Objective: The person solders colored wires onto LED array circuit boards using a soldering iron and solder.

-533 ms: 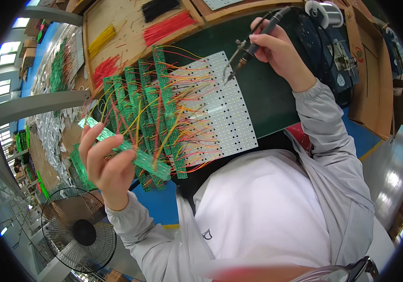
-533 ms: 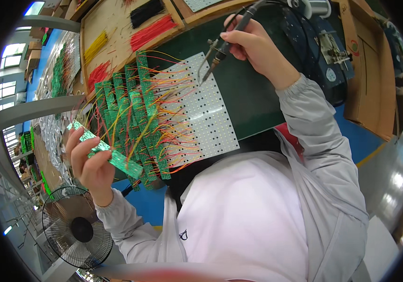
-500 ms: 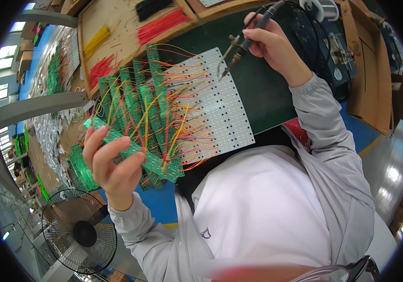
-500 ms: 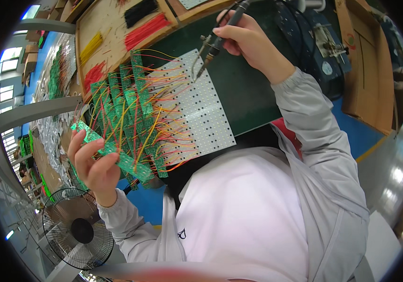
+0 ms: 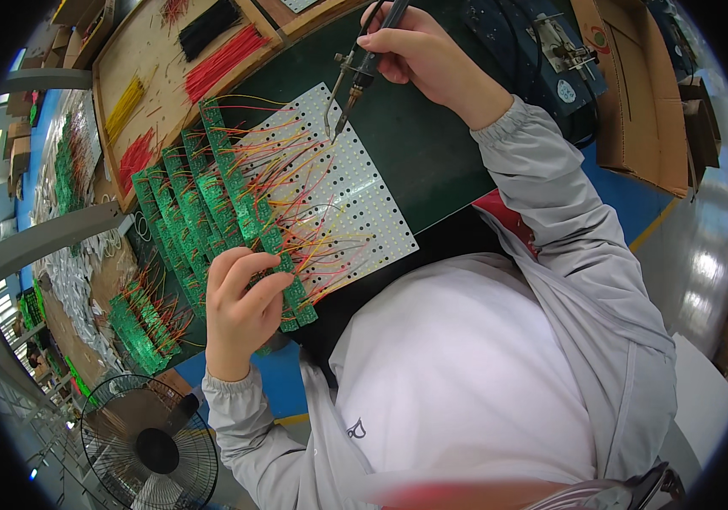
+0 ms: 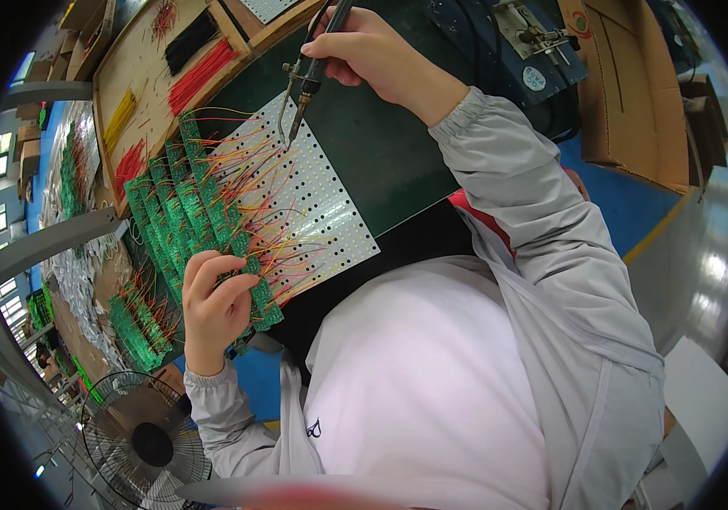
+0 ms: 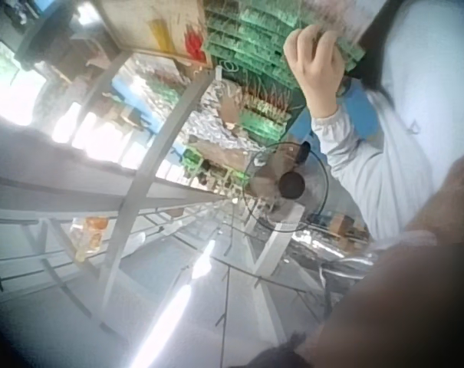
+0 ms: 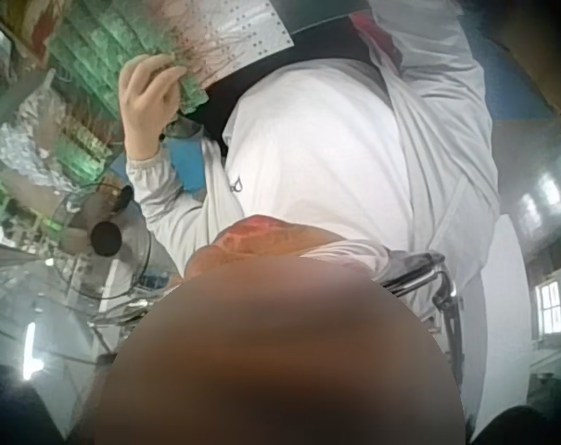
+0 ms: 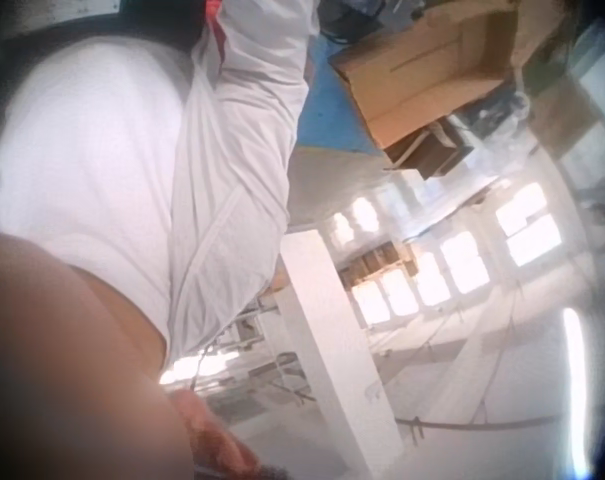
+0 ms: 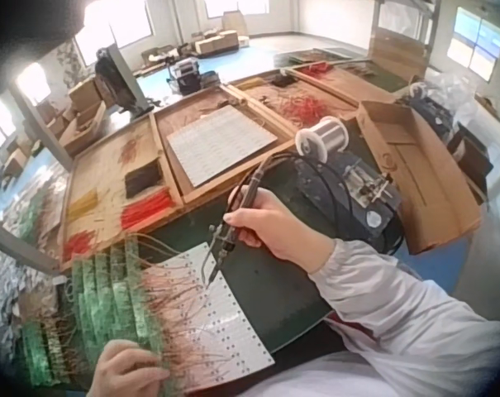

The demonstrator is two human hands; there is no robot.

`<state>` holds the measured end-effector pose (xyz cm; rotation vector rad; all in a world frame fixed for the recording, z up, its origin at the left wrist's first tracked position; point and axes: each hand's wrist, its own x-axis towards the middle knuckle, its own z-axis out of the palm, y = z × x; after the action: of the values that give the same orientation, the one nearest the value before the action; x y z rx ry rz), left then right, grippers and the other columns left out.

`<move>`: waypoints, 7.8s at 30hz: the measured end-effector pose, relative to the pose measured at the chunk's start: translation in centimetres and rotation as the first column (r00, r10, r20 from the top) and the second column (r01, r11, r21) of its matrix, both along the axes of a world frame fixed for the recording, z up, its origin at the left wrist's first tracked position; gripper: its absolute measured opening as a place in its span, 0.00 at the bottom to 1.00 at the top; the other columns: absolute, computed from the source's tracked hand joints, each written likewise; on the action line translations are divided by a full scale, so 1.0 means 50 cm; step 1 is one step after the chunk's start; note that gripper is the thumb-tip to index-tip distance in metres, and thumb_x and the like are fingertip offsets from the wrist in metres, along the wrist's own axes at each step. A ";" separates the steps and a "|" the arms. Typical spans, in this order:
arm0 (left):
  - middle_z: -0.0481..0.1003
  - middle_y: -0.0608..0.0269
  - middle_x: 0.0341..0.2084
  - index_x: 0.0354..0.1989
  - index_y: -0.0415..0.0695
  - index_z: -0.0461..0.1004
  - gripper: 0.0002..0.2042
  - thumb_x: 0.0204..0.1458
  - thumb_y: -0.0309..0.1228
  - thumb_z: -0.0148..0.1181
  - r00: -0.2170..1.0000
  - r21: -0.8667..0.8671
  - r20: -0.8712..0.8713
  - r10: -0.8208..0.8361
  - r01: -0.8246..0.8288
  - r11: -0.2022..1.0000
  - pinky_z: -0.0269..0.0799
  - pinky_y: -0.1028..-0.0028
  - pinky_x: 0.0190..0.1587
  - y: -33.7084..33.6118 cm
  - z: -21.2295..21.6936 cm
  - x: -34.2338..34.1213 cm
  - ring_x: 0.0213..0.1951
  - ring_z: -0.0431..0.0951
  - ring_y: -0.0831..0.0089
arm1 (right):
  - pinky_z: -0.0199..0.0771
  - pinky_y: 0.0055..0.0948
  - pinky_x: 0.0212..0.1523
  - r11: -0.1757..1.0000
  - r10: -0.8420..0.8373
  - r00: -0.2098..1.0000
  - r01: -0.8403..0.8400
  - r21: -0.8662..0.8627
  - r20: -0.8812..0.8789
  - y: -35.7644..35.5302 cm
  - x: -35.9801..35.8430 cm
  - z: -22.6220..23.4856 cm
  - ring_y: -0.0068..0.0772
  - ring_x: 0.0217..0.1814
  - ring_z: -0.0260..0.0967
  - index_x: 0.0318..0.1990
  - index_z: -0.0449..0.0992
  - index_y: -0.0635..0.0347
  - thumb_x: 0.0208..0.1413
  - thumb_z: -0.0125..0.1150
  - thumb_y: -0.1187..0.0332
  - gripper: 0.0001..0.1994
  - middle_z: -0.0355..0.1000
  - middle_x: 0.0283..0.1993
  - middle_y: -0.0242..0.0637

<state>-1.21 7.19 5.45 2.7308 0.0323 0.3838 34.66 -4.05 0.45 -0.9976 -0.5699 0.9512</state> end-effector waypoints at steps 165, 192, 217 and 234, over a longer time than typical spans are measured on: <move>0.79 0.55 0.30 0.34 0.37 0.80 0.12 0.42 0.09 0.64 0.946 -0.262 0.004 0.325 -0.313 0.913 0.76 0.73 0.31 0.077 -0.095 0.186 0.31 0.81 0.65 | 0.59 0.15 0.31 0.978 -0.034 0.948 0.097 -0.184 0.317 -0.018 -0.034 -0.030 0.14 0.28 0.63 0.41 0.65 0.57 0.50 0.72 0.74 0.18 0.70 0.30 0.29; 0.79 0.55 0.32 0.35 0.37 0.80 0.11 0.42 0.10 0.66 0.950 -0.284 -0.019 0.311 -0.303 0.910 0.76 0.71 0.34 0.076 -0.092 0.184 0.33 0.80 0.63 | 0.61 0.17 0.23 0.978 -0.101 0.981 0.129 -0.164 0.167 -0.008 -0.046 -0.007 0.18 0.20 0.62 0.39 0.63 0.56 0.51 0.69 0.71 0.16 0.68 0.24 0.31; 0.76 0.62 0.26 0.33 0.42 0.79 0.09 0.44 0.21 0.74 0.965 -0.234 0.008 0.261 -0.252 0.939 0.67 0.70 0.26 0.035 -0.102 0.207 0.24 0.73 0.67 | 0.59 0.17 0.26 0.974 -0.084 0.979 0.120 -0.194 0.184 -0.037 -0.055 0.001 0.16 0.24 0.63 0.43 0.65 0.59 0.50 0.70 0.74 0.18 0.70 0.27 0.31; 0.74 0.63 0.25 0.34 0.44 0.78 0.09 0.46 0.24 0.74 0.958 -0.181 -0.131 0.257 -0.278 0.943 0.63 0.67 0.27 0.041 -0.099 0.205 0.25 0.71 0.65 | 0.52 0.17 0.22 0.995 -0.084 0.993 0.088 -0.040 0.088 -0.014 -0.072 -0.016 0.13 0.19 0.55 0.38 0.61 0.56 0.47 0.71 0.77 0.20 0.66 0.22 0.31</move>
<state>9.05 9.22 0.52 2.5494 0.4512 0.2916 31.05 -4.76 -0.35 -1.0981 -0.5751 0.8502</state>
